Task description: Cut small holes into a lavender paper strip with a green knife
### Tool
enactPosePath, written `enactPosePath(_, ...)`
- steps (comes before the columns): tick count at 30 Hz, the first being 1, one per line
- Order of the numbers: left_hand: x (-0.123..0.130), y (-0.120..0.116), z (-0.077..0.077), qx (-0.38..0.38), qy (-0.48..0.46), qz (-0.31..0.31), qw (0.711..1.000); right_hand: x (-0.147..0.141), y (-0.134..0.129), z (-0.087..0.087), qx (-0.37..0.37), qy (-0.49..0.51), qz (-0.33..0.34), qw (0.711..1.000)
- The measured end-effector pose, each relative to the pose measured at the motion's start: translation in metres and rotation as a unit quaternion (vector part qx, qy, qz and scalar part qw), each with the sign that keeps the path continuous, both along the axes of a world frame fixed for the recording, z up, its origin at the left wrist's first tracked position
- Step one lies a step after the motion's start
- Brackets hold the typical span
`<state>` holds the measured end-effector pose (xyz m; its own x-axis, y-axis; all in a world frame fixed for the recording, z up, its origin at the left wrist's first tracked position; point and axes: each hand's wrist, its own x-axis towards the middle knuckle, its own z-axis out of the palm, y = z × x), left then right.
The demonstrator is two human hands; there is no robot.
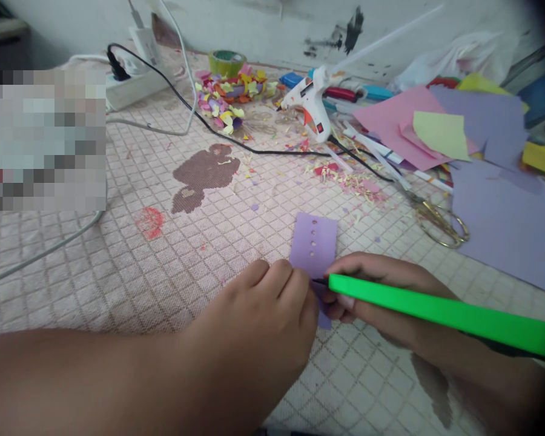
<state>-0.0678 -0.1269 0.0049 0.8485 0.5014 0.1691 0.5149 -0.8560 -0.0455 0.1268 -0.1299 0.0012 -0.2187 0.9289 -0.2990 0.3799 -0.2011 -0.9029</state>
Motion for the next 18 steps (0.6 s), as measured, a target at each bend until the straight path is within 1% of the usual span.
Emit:
enactPosePath(2,0.000,0.000,0.000,-0.001,-0.003,0.000,1.000,-0.001,0.001,0.001,-0.002,-0.009,0.001,1.000)
enactPosePath(5,-0.001,0.001,0.000,-0.017,0.002,-0.001,1.000,-0.004,0.001,-0.002,-0.018,-0.007,-0.049,0.999)
enactPosePath(8,-0.004,0.009,0.002,-0.054,0.009,-0.009,0.998,-0.006,-0.002,-0.003,-0.032,0.010,-0.088,0.996)
enactPosePath(10,-0.005,0.019,0.004,-0.073,-0.006,-0.009,0.997,-0.006,-0.005,0.000,-0.039,0.031,-0.099,0.994)
enactPosePath(12,-0.006,0.032,0.004,-0.088,-0.032,-0.014,0.995,-0.005,-0.007,0.005,-0.031,0.042,-0.102,0.993)
enactPosePath(15,-0.006,0.053,0.002,-0.171,-0.037,-0.044,0.984,-0.003,-0.007,0.012,0.008,0.018,-0.096,0.995)
enactPosePath(16,-0.006,0.059,0.001,-0.201,-0.032,-0.039,0.978,-0.002,-0.007,0.014,0.018,0.014,-0.096,0.995)
enactPosePath(18,-0.005,0.066,-0.001,-0.231,-0.040,-0.030,0.972,-0.001,-0.008,0.016,0.026,0.014,-0.101,0.994)
